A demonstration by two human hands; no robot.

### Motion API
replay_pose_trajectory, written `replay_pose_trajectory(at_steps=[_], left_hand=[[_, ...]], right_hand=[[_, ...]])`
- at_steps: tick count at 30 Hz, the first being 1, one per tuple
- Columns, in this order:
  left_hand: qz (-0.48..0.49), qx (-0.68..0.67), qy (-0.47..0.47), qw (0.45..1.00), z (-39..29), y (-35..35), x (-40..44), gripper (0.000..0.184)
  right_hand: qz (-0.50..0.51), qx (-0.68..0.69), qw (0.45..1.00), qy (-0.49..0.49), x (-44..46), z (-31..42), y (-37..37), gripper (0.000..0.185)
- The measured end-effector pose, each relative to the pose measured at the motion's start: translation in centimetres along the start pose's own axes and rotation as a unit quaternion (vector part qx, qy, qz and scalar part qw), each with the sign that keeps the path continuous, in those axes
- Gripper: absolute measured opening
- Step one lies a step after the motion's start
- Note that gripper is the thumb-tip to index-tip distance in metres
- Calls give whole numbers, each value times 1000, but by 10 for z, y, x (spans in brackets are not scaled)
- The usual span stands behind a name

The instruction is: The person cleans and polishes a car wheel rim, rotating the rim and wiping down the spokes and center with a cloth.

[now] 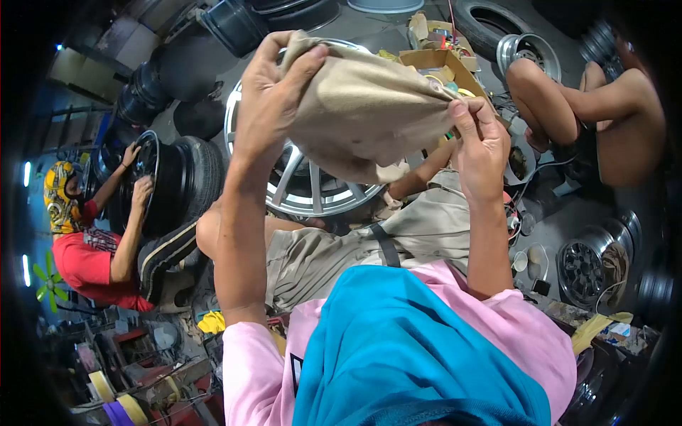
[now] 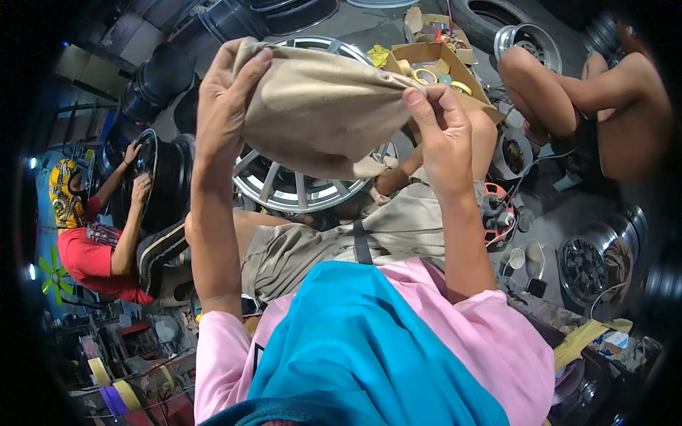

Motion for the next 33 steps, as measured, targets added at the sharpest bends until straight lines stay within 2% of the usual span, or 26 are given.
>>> replay_pose_trajectory(at_steps=[2,3,6,9,11,12,14,15,16,17,19,20,21,23,24,26,27,28,29,30,31,33], left_hand=[[-9,-2,2,1000,1,-1,-4,26],[-7,-1,2,1000,0,1,-7,26],[-13,20,4,1000,-5,4,-14,25],[28,30,-8,999,-26,9,-26,26],[70,-27,-6,997,-47,20,-40,22],[-34,-7,23,999,-54,5,-37,22],[24,-25,54,998,-68,16,-43,16],[-38,7,69,997,-69,6,-39,17],[23,10,48,999,-74,6,-43,15],[36,2,48,998,-72,11,-45,15],[64,-14,47,997,-68,19,-50,14],[4,-21,65,998,-66,17,-45,13],[-7,-23,73,997,-67,12,-45,13],[-21,-26,90,995,-70,-4,-42,14],[-24,-27,99,994,-72,-15,-40,15],[-127,-48,130,982,-74,-42,-31,15],[-128,-45,130,982,-74,-50,-29,15],[-150,18,108,983,-68,-64,-28,18],[-171,80,84,978,-58,-79,-24,21],[-148,54,63,986,-39,-96,-15,20],[-161,103,70,979,-30,-89,-19,19],[-89,196,7,977,6,-61,-29,24]], right_hand=[[-45,107,993,16,-3,4,-2,12],[-47,107,993,15,-6,4,-7,12],[-62,216,971,80,-13,-5,-14,12],[-109,-25,994,-13,-3,34,-12,22],[-118,-4,992,-41,0,46,5,28],[-105,15,994,-7,-1,41,10,29],[-60,39,996,49,-5,20,10,33],[-28,40,996,71,-10,5,2,36],[35,101,991,78,-20,1,15,40],[96,161,979,86,-32,3,29,45],[183,197,956,115,-53,5,58,55],[249,133,955,87,-62,1,67,55],[248,136,955,90,-65,0,70,55],[312,37,919,240,-84,-19,78,46],[217,73,946,229,-78,-10,82,39],[218,103,944,226,-75,-13,76,36],[232,114,941,220,-71,-8,73,35],[231,114,941,220,-70,-5,69,35],[227,76,956,170,-65,3,63,35],[224,36,966,121,-62,13,56,35],[190,-21,980,47,-54,29,44,35],[125,-46,990,-49,-37,51,9,54]])
Point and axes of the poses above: each hand's wrist, its own x-axis towards the middle knuckle, its own y-axis out of the palm, z = x × y, the point moved 7 cm from there along x, towards the middle knuckle, and after that the axes turned 15 degrees about -y, right-handed, at the moved point
